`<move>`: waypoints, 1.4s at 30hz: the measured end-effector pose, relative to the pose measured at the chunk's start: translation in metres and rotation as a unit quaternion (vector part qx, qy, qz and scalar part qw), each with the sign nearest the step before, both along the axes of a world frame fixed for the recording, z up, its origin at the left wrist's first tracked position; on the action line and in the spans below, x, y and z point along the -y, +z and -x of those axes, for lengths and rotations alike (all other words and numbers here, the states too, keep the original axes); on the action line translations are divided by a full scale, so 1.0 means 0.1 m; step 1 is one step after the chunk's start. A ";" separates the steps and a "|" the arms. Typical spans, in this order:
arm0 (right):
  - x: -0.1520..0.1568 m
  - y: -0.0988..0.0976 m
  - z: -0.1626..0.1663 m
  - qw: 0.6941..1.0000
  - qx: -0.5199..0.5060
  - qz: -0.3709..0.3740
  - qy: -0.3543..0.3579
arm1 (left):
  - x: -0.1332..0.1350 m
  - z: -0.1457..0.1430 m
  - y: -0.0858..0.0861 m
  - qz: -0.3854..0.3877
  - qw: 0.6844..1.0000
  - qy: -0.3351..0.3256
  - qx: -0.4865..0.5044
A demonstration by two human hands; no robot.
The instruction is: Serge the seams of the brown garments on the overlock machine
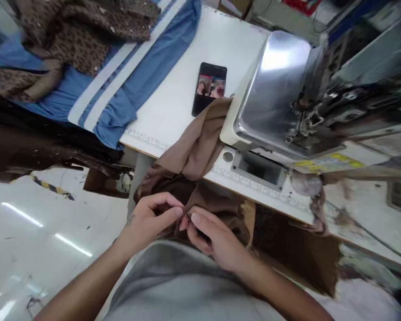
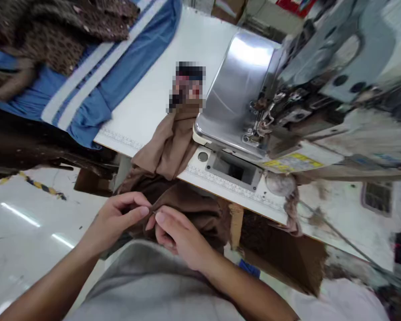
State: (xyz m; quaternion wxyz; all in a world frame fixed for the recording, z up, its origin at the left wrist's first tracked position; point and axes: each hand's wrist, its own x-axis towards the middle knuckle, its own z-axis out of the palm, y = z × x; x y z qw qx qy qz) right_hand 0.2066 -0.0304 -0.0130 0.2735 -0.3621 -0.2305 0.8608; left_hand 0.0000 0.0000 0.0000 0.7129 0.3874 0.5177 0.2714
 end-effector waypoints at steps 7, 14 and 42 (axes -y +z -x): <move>-0.01 -0.01 0.02 0.999 -0.023 0.038 0.008 | 0.01 -0.01 0.00 -0.049 0.997 -0.008 -0.061; 0.01 0.02 0.06 0.998 -0.033 0.043 -0.027 | 0.03 -0.03 0.01 -0.051 0.996 -0.003 -0.077; -0.01 0.01 0.11 0.994 -0.055 0.083 -0.040 | 0.07 -0.02 0.03 -0.188 0.975 -0.031 -0.117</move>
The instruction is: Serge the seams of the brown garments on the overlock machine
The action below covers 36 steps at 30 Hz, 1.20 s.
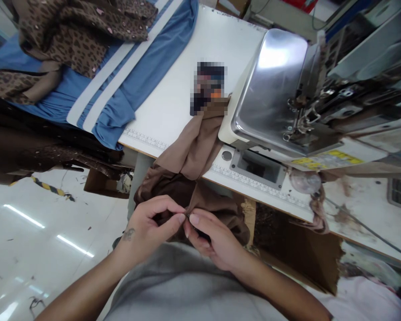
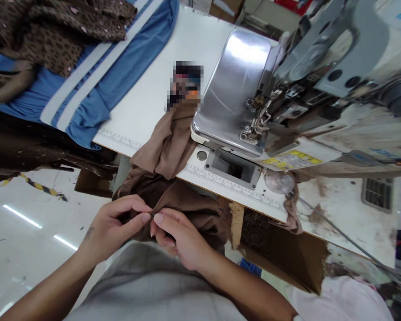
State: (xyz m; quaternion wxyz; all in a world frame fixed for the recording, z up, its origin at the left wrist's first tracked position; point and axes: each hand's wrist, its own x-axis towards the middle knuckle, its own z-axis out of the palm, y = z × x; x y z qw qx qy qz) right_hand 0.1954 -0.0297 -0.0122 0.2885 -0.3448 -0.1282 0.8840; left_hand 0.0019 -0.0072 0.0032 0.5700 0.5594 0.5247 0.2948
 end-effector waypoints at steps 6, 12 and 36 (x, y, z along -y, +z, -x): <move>0.01 0.00 0.00 1.000 0.021 -0.003 -0.003 | -0.01 0.00 0.00 -0.011 1.000 -0.021 0.007; 0.02 -0.01 0.01 1.000 0.011 0.002 -0.010 | 0.00 -0.02 -0.01 -0.003 1.000 -0.020 0.018; 0.00 -0.11 0.00 0.998 -0.043 0.037 0.029 | -0.01 -0.02 0.00 -0.032 0.998 -0.053 -0.009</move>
